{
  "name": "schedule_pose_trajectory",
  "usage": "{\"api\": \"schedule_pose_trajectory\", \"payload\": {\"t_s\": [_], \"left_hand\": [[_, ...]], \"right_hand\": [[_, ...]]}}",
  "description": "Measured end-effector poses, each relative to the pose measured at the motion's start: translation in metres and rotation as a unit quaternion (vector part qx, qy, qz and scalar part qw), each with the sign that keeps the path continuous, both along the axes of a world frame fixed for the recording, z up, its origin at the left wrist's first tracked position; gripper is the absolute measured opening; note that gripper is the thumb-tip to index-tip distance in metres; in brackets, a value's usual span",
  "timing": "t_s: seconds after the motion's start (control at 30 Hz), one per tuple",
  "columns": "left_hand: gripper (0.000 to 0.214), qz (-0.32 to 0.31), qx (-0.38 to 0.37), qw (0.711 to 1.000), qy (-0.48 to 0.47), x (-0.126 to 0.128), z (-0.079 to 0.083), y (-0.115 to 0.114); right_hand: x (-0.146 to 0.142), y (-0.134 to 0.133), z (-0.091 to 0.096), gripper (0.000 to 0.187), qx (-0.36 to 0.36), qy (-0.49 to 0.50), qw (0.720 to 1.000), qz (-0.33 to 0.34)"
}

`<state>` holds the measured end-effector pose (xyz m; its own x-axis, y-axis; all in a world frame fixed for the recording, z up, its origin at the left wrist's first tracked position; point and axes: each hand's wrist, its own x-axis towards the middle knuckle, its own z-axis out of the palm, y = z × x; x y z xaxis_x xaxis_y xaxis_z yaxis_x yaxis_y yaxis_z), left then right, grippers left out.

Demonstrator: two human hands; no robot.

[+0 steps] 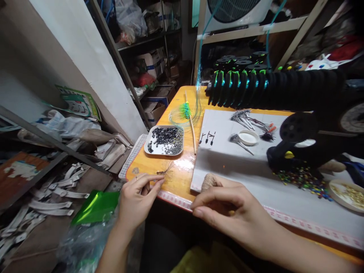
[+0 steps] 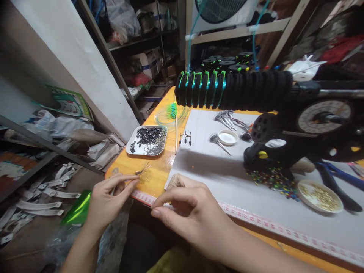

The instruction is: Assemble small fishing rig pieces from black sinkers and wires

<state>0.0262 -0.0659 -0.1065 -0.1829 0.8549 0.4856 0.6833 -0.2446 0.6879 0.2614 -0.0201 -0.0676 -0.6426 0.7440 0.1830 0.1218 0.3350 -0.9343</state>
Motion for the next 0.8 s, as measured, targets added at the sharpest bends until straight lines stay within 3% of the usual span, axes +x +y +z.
{"api": "schedule_pose_trajectory", "payload": {"t_s": [0.13,0.2,0.27,0.37,0.5,0.67,0.8], "left_hand": [[0.018,0.049,0.008,0.998,-0.032,0.007,-0.005,0.004],[0.032,0.071,0.005,0.995,-0.065,0.004,-0.001,0.006],[0.031,0.079,-0.011,0.992,-0.097,-0.004,0.006,0.008],[0.021,0.053,-0.054,0.991,-0.11,-0.021,0.017,0.011],[0.025,-0.003,-0.132,0.987,-0.089,-0.034,0.029,0.019],[0.04,-0.069,-0.264,0.958,-0.091,-0.023,0.035,0.027],[0.039,-0.045,-0.277,0.957,-0.074,-0.004,0.03,0.025]], "right_hand": [[0.002,0.0,-0.001,0.011,0.032,0.001,0.999,-0.005],[0.002,0.001,-0.001,0.011,0.037,0.007,0.999,-0.009],[0.003,0.002,0.0,0.012,0.041,0.014,0.999,-0.014],[0.003,0.004,0.0,0.012,0.042,0.013,0.999,-0.019],[0.003,0.005,0.001,0.012,0.034,0.005,0.999,-0.022],[0.003,0.005,0.0,0.014,0.03,0.003,0.999,-0.029],[0.003,0.008,-0.002,0.014,0.033,0.006,0.998,-0.045]]}}
